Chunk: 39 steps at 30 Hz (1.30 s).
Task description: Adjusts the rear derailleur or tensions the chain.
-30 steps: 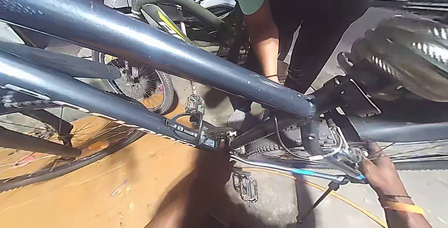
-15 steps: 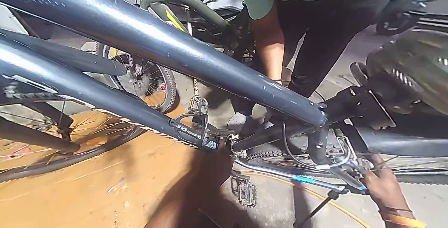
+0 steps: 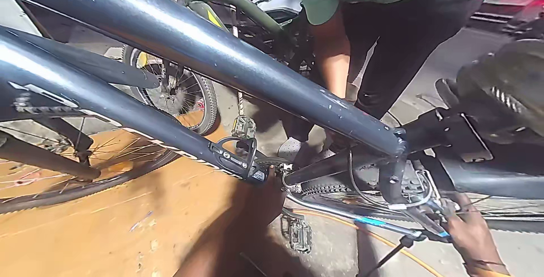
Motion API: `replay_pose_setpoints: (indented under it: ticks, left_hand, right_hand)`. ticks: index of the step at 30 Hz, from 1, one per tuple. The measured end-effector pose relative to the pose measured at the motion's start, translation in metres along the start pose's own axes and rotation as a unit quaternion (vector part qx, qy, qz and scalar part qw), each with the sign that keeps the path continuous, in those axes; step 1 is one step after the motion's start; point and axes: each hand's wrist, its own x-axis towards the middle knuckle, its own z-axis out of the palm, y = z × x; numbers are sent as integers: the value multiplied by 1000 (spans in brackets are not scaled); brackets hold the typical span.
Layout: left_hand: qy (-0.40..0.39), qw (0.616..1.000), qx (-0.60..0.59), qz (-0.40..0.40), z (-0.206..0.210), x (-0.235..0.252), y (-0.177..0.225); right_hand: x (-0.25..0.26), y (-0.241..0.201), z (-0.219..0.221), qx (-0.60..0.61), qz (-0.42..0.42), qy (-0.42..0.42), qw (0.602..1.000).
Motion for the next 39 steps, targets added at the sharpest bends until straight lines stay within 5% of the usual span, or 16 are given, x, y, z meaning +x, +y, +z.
replay_pose_setpoints:
  ticks: [18, 26, 39]
  left_hand:
    - [21, 999, -33, -25, -9, -4, 1]
    - [170, 985, 2, 10, 19, 1, -5]
    - [61, 994, -76, -54, -11, -15, 11]
  right_hand:
    - [1, 7, 2, -10, 11, 2, 1000]
    - [-1, 0, -2, -14, 12, 10, 1000]
    - [1, 4, -3, 4, -4, -3, 1000]
